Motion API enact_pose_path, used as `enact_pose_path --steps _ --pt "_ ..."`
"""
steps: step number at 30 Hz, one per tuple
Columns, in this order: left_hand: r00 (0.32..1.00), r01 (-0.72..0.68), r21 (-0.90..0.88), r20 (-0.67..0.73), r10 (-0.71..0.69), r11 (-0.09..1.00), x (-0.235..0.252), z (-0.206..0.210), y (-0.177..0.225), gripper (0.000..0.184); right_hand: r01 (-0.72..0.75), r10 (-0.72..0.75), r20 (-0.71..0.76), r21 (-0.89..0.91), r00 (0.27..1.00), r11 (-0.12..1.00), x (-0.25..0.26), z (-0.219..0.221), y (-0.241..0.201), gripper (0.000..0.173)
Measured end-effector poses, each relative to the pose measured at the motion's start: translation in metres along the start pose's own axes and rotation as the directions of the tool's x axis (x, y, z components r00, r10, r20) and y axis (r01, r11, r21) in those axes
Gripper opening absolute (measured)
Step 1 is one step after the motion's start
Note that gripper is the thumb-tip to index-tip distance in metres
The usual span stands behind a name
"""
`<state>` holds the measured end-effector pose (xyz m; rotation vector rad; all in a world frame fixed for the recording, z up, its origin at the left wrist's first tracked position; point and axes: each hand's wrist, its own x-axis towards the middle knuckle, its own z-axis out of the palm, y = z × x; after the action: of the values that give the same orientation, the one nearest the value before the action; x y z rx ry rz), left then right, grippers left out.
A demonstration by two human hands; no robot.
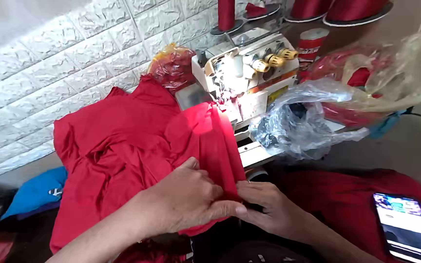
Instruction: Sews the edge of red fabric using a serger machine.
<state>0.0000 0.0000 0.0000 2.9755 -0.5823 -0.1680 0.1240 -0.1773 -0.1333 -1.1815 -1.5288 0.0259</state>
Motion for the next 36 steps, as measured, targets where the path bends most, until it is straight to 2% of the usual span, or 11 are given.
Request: enact_pose_path --steps 2,4,8,10,13,18,22,26,28,31,36 --pt "0.999 -0.010 0.121 -0.037 0.014 0.993 -0.013 -0.012 0.013 0.057 -0.008 0.009 0.013 -0.032 1.000 0.999 0.003 -0.004 0.000 0.029" --pt "0.997 -0.008 0.214 -0.077 0.025 0.977 -0.026 -0.025 0.029 0.044 -0.023 0.015 -0.071 -0.111 0.997 0.994 0.013 -0.016 -0.006 0.031" --pt "0.994 -0.039 0.230 -0.091 0.061 0.972 -0.037 -0.036 0.062 0.030 0.046 -0.099 -0.253 -0.210 0.962 0.977 0.054 -0.046 -0.034 0.021" --pt "0.990 -0.059 0.226 -0.115 0.087 0.972 -0.033 -0.034 0.073 0.026 0.046 -0.089 -0.153 -0.264 0.984 0.963 0.066 -0.039 -0.047 0.021" --pt "0.982 -0.022 0.263 -0.176 0.070 0.965 -0.028 -0.033 0.074 0.022 0.021 0.010 0.229 -0.135 0.973 0.991 0.066 -0.017 -0.051 0.022" --pt "0.977 0.033 0.353 -0.210 0.045 0.935 -0.025 -0.034 0.055 0.031 0.041 -0.039 0.275 -0.001 0.961 0.999 0.057 -0.017 -0.051 0.028" --pt "0.979 -0.084 0.231 -0.163 0.124 0.969 -0.023 -0.043 0.043 0.038 0.106 -0.111 0.232 0.034 0.966 0.994 0.055 -0.021 -0.056 0.019" --pt "0.966 0.090 0.340 -0.257 0.000 0.936 -0.038 -0.081 0.043 0.038 0.100 -0.098 0.046 -0.052 0.994 0.994 0.070 -0.051 -0.037 0.027" --pt "0.946 0.179 0.390 -0.322 -0.048 0.903 -0.048 -0.102 0.026 0.035 0.002 -0.027 -0.130 -0.190 0.991 0.982 0.083 -0.071 -0.010 0.024" --pt "0.930 0.208 0.341 -0.359 -0.078 0.917 -0.057 -0.127 -0.008 0.031 -0.265 0.150 -0.354 -0.303 0.923 0.915 0.095 -0.084 0.035 0.010" --pt "0.911 0.189 0.115 -0.391 -0.130 0.975 -0.074 -0.135 -0.049 0.020 -0.298 0.178 -0.326 -0.367 0.928 0.881 0.107 -0.074 0.071 0.013"
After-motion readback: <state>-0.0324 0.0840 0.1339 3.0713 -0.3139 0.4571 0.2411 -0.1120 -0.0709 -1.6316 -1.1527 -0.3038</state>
